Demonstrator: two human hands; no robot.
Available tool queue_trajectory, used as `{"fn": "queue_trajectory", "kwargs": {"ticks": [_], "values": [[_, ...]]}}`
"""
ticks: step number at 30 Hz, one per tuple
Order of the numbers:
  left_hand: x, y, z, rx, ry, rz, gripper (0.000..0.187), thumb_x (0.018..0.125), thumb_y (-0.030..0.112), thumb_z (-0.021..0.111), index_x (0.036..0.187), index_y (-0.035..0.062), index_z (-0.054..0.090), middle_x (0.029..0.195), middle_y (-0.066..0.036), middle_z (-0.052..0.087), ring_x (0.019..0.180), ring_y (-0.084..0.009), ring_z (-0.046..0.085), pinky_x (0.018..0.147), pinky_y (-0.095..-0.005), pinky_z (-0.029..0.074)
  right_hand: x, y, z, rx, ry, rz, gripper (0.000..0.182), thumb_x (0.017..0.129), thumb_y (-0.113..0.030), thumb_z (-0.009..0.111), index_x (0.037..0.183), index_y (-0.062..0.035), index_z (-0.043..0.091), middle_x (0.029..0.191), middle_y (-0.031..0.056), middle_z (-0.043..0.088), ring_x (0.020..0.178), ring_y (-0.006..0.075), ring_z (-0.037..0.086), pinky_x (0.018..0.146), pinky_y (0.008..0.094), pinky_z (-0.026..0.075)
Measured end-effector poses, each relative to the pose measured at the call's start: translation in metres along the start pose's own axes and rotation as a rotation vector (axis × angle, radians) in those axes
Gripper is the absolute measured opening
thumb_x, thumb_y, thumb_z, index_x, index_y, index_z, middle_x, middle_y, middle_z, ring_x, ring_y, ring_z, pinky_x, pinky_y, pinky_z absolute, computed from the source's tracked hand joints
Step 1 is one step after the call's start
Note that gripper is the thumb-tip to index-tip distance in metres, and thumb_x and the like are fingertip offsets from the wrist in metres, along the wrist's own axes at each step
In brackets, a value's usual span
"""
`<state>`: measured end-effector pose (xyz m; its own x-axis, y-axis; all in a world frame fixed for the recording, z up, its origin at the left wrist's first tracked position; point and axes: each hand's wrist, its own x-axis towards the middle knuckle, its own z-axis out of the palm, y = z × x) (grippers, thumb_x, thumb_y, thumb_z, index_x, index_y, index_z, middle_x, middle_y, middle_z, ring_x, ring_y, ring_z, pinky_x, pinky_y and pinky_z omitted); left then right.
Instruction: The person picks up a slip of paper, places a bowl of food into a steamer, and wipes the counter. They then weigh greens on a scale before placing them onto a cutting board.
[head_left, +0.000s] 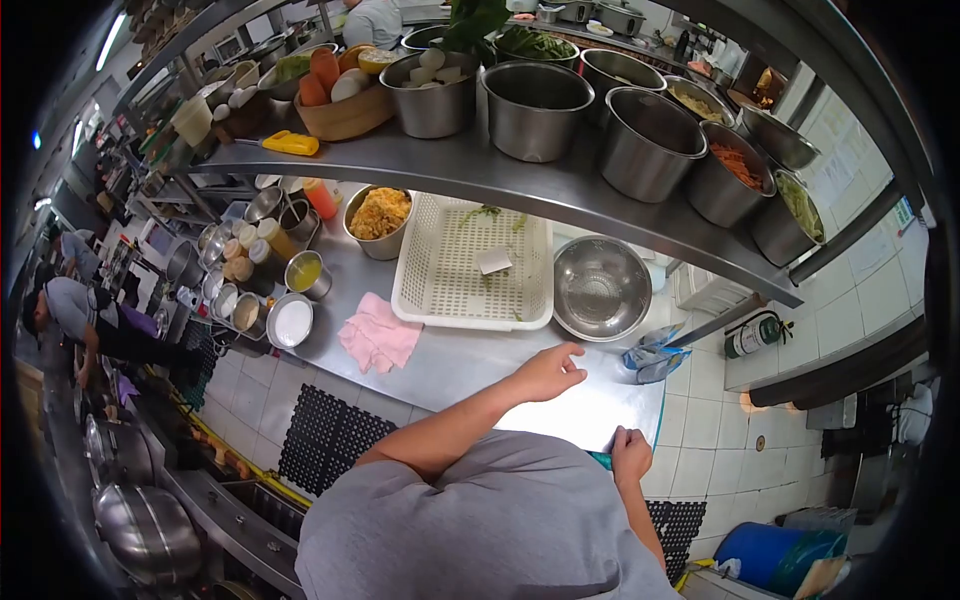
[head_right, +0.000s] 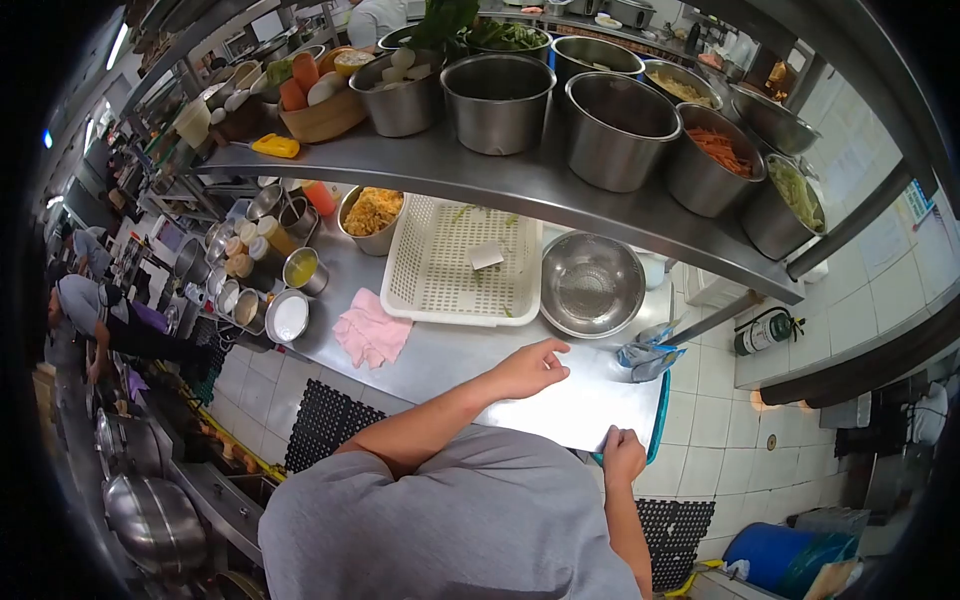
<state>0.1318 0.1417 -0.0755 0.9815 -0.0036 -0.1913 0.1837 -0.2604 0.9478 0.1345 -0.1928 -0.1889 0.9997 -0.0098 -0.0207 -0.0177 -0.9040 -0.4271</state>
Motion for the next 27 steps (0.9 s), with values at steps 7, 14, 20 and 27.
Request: {"fn": "queue_trajectory", "kwargs": {"ticks": [7,14,20,27], "values": [[-0.013,-0.001,0.011,0.168,-0.060,-0.005,0.050,0.102,0.032,0.073,0.139,-0.0011,0.068,0.110,-0.014,0.078,0.095,-0.0262,0.074,0.088,-0.0394,0.059,-0.001,0.002,0.001,-0.026,0.019,-0.006,0.041,0.100,-0.041,0.072,0.084,-0.0033,0.075,0.078,0.0193,0.076,0.074,0.0419,0.074,0.073,0.0523,0.057],[-0.041,-0.003,0.021,0.253,-0.034,0.049,0.048,0.102,0.031,0.073,0.136,-0.0016,0.069,0.111,-0.016,0.078,0.097,-0.0319,0.075,0.088,-0.0426,0.059,-0.015,0.012,0.003,0.178,-0.125,-0.074,0.034,0.094,-0.032,0.079,0.083,-0.0014,0.071,0.081,0.0180,0.069,0.077,0.0372,0.068,0.073,0.0491,0.054],[-0.112,-0.017,0.017,0.176,0.234,-0.098,0.045,0.101,0.028,0.075,0.135,-0.0004,0.070,0.115,-0.019,0.077,0.096,-0.0322,0.076,0.087,-0.0434,0.060,-0.020,-0.013,-0.002,0.385,-0.743,-0.101,0.032,0.099,-0.031,0.079,0.096,0.0004,0.075,0.082,0.0098,0.072,0.075,0.0206,0.068,0.073,0.0373,0.054],[-0.241,-0.039,-0.008,0.220,0.466,-0.266,0.043,0.099,0.025,0.077,0.133,-0.0002,0.070,0.113,-0.020,0.077,0.096,-0.0317,0.076,0.087,-0.0429,0.060,-0.038,-0.199,0.008,0.518,-1.139,-0.493,0.030,0.103,-0.029,0.077,0.106,0.0007,0.074,0.087,0.0023,0.072,0.080,0.0125,0.064,0.074,0.0319,0.054]]}}
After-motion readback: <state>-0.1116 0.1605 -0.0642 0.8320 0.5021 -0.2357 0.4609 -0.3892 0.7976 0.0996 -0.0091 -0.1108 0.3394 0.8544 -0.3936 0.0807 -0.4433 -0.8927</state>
